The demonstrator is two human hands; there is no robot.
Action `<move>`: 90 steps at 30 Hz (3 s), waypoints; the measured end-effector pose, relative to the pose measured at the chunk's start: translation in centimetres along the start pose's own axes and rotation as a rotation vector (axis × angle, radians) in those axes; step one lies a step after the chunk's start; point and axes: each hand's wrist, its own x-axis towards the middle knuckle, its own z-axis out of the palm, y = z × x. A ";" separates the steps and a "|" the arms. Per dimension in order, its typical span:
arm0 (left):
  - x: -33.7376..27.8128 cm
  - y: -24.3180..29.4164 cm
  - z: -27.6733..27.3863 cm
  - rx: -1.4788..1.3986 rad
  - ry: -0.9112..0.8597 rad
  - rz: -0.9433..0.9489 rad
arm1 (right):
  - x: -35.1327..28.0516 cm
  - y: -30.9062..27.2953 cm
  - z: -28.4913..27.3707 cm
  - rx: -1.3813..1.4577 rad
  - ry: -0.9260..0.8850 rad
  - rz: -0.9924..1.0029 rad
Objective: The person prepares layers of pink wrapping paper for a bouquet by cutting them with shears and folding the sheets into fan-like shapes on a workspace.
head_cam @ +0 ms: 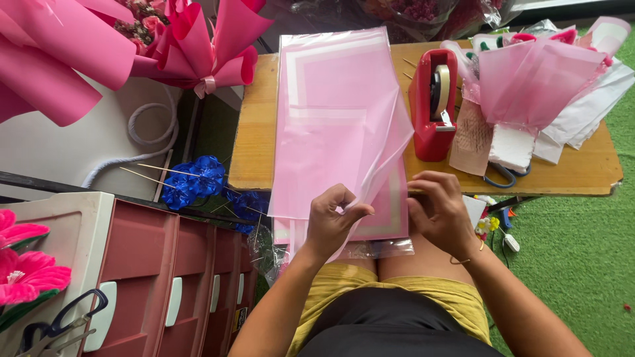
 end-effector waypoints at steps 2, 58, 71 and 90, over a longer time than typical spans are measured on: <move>0.4 2.9 -0.7 0.041 -0.028 0.040 | 0.9 0.1 -0.5 0.088 0.051 0.044; -13.3 -2.0 -5.5 0.046 0.095 -1.070 | -9.0 -0.2 -6.6 0.255 -0.581 1.333; -16.8 0.1 -7.4 0.070 -0.043 -1.086 | -16.0 0.3 -5.8 0.611 -0.171 1.547; 1.3 13.1 -12.4 -0.293 -0.026 -0.688 | 3.1 6.3 -15.0 0.691 -0.276 0.801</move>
